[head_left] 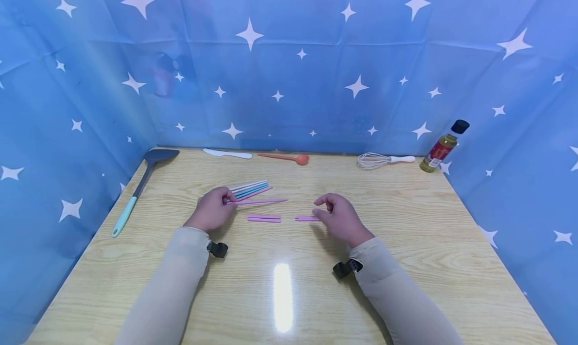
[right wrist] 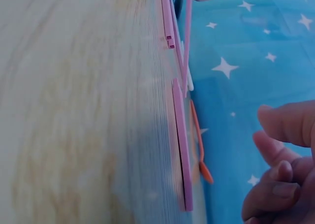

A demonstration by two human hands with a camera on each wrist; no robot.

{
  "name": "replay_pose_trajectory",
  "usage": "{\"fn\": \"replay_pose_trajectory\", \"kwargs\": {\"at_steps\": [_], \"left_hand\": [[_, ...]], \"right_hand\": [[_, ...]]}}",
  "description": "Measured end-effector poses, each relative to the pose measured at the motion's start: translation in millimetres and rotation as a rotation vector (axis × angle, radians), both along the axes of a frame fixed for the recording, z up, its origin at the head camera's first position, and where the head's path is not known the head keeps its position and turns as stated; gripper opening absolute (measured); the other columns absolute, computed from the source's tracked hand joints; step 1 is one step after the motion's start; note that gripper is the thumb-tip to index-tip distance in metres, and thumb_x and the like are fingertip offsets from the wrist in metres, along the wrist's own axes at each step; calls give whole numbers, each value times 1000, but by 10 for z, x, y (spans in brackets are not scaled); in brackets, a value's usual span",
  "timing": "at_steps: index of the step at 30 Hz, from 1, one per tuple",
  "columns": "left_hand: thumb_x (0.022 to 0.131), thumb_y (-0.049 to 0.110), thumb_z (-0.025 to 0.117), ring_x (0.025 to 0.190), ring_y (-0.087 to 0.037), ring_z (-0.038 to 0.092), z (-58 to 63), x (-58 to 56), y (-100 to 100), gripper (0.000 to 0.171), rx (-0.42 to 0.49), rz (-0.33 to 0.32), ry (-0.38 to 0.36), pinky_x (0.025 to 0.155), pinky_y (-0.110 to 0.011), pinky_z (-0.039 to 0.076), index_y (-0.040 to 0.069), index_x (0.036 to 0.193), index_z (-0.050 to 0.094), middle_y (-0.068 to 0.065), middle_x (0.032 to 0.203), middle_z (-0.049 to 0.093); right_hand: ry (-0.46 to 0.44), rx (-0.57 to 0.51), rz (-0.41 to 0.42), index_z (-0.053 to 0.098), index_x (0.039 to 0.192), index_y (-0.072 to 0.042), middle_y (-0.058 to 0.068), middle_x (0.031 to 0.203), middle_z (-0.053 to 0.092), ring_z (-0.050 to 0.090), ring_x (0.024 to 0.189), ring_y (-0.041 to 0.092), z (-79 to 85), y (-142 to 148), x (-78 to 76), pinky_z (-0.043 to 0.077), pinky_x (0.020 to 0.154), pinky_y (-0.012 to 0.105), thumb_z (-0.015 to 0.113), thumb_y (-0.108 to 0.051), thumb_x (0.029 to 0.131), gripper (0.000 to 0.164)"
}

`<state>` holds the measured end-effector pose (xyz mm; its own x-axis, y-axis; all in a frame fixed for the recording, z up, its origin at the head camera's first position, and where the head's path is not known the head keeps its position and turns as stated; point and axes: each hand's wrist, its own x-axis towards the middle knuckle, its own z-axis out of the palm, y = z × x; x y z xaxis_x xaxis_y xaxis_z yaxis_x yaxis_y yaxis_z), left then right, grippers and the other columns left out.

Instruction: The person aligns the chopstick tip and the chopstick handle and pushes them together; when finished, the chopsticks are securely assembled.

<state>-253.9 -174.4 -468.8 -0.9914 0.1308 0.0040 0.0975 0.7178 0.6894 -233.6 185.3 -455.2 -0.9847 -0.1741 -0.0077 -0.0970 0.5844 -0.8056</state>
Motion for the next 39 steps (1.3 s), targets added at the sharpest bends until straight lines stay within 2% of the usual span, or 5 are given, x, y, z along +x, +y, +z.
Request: {"fn": "replay_pose_trajectory", "kwargs": {"at_steps": [4, 11, 20, 29, 39], "left_hand": [[101, 22, 69, 82, -25, 56, -18, -22, -52, 10, -84, 15, -34, 96, -56, 30, 13, 99, 68, -4, 92, 66], [98, 22, 68, 77, -25, 57, 7, -8, -90, 12, -202, 51, -62, 90, -54, 35, 12, 93, 66, -5, 92, 69], [94, 17, 65, 79, -28, 57, 37, 9, -64, 8, -174, 101, -64, 94, -59, 34, 11, 99, 65, -11, 104, 72], [100, 18, 68, 77, -19, 51, 23, 76, 248, 4, -89, -161, -2, 71, -36, 42, 17, 102, 71, -2, 86, 56], [99, 14, 70, 86, -16, 54, 6, 136, 418, 11, -141, -274, -13, 88, -43, 43, 23, 99, 77, 5, 96, 66]], "right_hand": [[-4, 2, -11, 72, 120, -4, 4, 82, 39, 42, 68, 21, -12, 15, -10, 39, 68, 34, 73, -18, 99, 25], [-4, -13, -24, 72, 118, -3, 4, 80, 40, 43, 64, 20, -22, 33, -12, 40, 64, 33, 73, -16, 99, 23], [-15, -7, -32, 72, 116, -6, 4, 79, 41, 43, 61, 20, -34, 63, -33, 42, 63, 33, 73, -17, 98, 21], [-113, 123, 7, 75, 108, -10, 5, 76, 50, 47, 61, 19, -46, 168, -64, 42, 58, 33, 72, -16, 98, 12], [-135, 186, 106, 77, 102, -15, 5, 85, 60, 51, 73, 21, -98, 211, -79, 43, 67, 34, 71, -14, 99, 7]]}}
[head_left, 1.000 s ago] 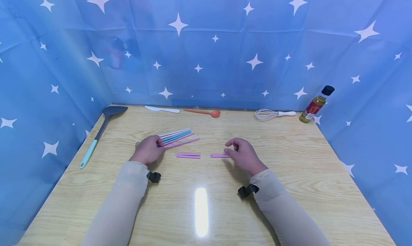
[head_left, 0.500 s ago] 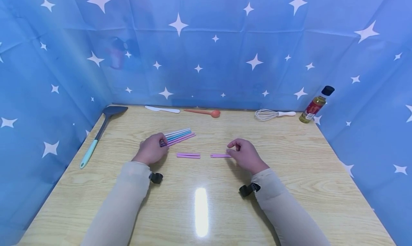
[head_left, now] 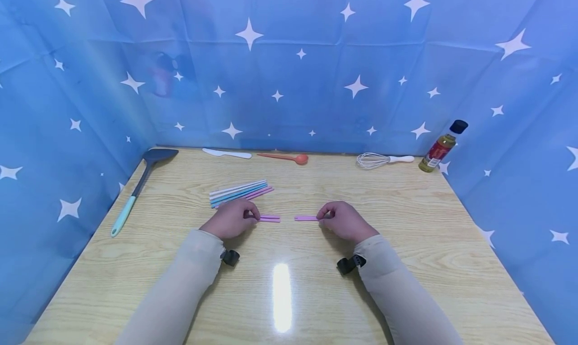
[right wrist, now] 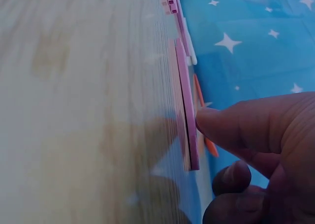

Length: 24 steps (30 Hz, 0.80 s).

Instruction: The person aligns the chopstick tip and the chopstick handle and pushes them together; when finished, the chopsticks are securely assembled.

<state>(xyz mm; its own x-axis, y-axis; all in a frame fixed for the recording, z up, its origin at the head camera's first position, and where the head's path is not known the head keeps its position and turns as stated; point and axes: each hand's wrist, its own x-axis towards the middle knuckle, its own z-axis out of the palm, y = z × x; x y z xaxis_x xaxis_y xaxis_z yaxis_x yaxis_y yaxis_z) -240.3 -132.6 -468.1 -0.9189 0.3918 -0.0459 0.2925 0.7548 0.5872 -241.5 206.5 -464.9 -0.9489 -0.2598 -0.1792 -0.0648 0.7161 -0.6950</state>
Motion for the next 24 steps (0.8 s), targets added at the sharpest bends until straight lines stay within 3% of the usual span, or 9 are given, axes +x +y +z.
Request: {"fn": "replay_pose_trajectory", "kwargs": {"at_steps": [11, 24], "left_hand": [[96, 11, 71, 78, -17, 52, 7, 9, 3, 11, -14, 2, -36, 73, -35, 41, 21, 93, 71, 3, 85, 59], [93, 13, 76, 75, -16, 53, 42, 30, -1, 14, -70, -6, -25, 72, -34, 42, 20, 96, 65, 3, 85, 60]], "right_hand": [[6, 23, 37, 77, 99, -13, 4, 87, 63, 51, 74, 20, -2, -5, 11, 42, 67, 34, 75, -11, 96, 3], [-18, 98, 54, 72, 88, -12, 2, 87, 66, 56, 77, 19, -1, -30, 17, 46, 71, 33, 73, -10, 95, 8]]}}
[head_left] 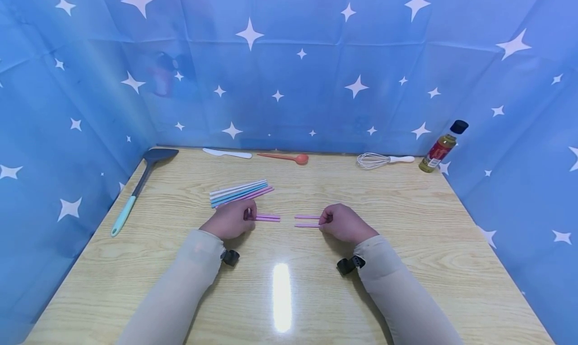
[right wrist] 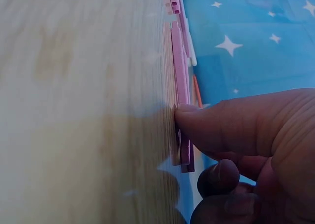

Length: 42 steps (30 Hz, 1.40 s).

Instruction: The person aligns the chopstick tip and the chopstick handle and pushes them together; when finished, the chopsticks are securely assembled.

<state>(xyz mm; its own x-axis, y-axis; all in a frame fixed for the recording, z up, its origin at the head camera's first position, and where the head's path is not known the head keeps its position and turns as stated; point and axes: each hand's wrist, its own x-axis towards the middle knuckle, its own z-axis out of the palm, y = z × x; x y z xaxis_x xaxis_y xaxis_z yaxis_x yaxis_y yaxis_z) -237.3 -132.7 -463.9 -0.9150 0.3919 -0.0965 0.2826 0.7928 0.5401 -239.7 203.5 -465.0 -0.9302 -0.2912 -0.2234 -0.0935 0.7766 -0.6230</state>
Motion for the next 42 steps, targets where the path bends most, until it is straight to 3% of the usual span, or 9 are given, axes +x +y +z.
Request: {"fn": "replay_pose_trajectory", "kwargs": {"at_steps": [9, 15, 28, 42], "left_hand": [[94, 13, 75, 81, -16, 54, -3, 0, 15, 9, -31, 10, -3, 79, -37, 42, 20, 98, 70, 5, 88, 62], [95, 13, 75, 76, -15, 53, -33, -6, 20, 9, -39, -13, 17, 74, -33, 44, 17, 90, 70, 4, 82, 62], [95, 13, 71, 81, -17, 54, -8, 10, 95, 6, 82, 48, 19, 74, -34, 46, 17, 92, 68, 1, 90, 61], [98, 13, 70, 81, -18, 53, -5, 15, 110, 4, 148, 46, 26, 74, -35, 46, 15, 95, 69, 0, 89, 60]], "right_hand": [[-1, 8, -5, 72, 88, -11, 2, 87, 66, 56, 77, 19, 2, -14, 1, 45, 71, 33, 73, -10, 95, 7], [36, -5, 34, 72, 89, -12, 1, 85, 65, 56, 75, 17, 22, -42, 8, 46, 70, 33, 73, -12, 97, 8], [110, -78, 53, 70, 91, -10, 1, 79, 58, 52, 70, 17, 83, -145, 54, 45, 65, 34, 70, -8, 98, 7], [113, -103, 42, 71, 91, -9, 0, 72, 53, 47, 63, 16, 106, -158, 74, 41, 59, 31, 68, -6, 97, 7]]}}
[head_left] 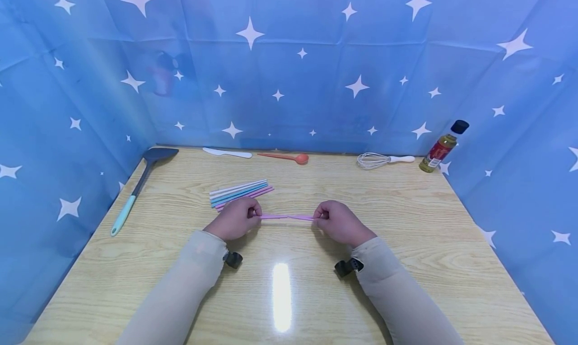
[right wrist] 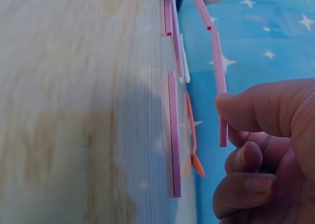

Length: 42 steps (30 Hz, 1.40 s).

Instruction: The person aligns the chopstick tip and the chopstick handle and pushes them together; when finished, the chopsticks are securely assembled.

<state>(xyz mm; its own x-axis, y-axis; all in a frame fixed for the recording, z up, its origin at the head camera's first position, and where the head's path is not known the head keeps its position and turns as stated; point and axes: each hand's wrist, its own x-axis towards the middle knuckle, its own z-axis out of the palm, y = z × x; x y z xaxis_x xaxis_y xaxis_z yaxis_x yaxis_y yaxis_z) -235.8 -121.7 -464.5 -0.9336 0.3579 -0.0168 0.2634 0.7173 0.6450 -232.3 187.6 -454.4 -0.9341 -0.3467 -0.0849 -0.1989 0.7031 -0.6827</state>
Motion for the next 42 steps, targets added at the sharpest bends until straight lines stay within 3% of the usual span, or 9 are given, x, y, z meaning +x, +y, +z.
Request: {"fn": "replay_pose_trajectory", "kwargs": {"at_steps": [11, 17, 24, 27, 35, 42], "left_hand": [[98, 12, 70, 80, -17, 52, -3, 4, 0, 5, 17, -14, 24, 73, -34, 45, 14, 94, 67, -1, 88, 58], [97, 12, 69, 79, -17, 52, 33, 26, 15, 6, -7, -20, 48, 73, -35, 44, 15, 93, 67, 0, 88, 57], [97, 12, 70, 81, -18, 52, 76, 49, 72, 5, -51, -36, 103, 93, -46, 37, 15, 93, 69, 2, 87, 59], [99, 13, 70, 84, -19, 52, 88, 65, 86, 5, -54, -29, 107, 94, -48, 38, 15, 94, 68, 1, 89, 59], [102, 13, 67, 81, -19, 51, 78, 70, 87, 5, -53, -16, 120, 89, -43, 38, 14, 97, 65, 0, 88, 56], [102, 14, 64, 77, -18, 50, 56, 0, -60, 5, 4, 25, 63, 72, -36, 43, 13, 98, 65, -2, 87, 56]], "right_hand": [[-6, -7, 1, 71, 91, -10, 0, 73, 53, 48, 63, 16, 12, 11, -5, 41, 58, 30, 67, -7, 98, 8], [36, 47, 20, 70, 88, -9, 3, 81, 56, 51, 73, 17, 24, 5, -1, 45, 67, 33, 69, -5, 96, 9], [69, 114, 26, 69, 89, -10, 4, 89, 58, 54, 82, 19, 48, -18, 19, 46, 76, 36, 68, -5, 97, 10], [75, 119, 12, 68, 90, -11, 4, 88, 57, 53, 81, 19, 53, -40, 29, 46, 74, 36, 67, -5, 98, 10], [95, 117, -13, 66, 91, -9, 5, 89, 55, 51, 80, 20, 23, -105, 50, 44, 73, 36, 67, -5, 99, 9], [92, 38, -53, 68, 100, -10, 7, 91, 54, 51, 80, 22, -8, -87, 40, 44, 72, 37, 71, -11, 99, 3]]}}
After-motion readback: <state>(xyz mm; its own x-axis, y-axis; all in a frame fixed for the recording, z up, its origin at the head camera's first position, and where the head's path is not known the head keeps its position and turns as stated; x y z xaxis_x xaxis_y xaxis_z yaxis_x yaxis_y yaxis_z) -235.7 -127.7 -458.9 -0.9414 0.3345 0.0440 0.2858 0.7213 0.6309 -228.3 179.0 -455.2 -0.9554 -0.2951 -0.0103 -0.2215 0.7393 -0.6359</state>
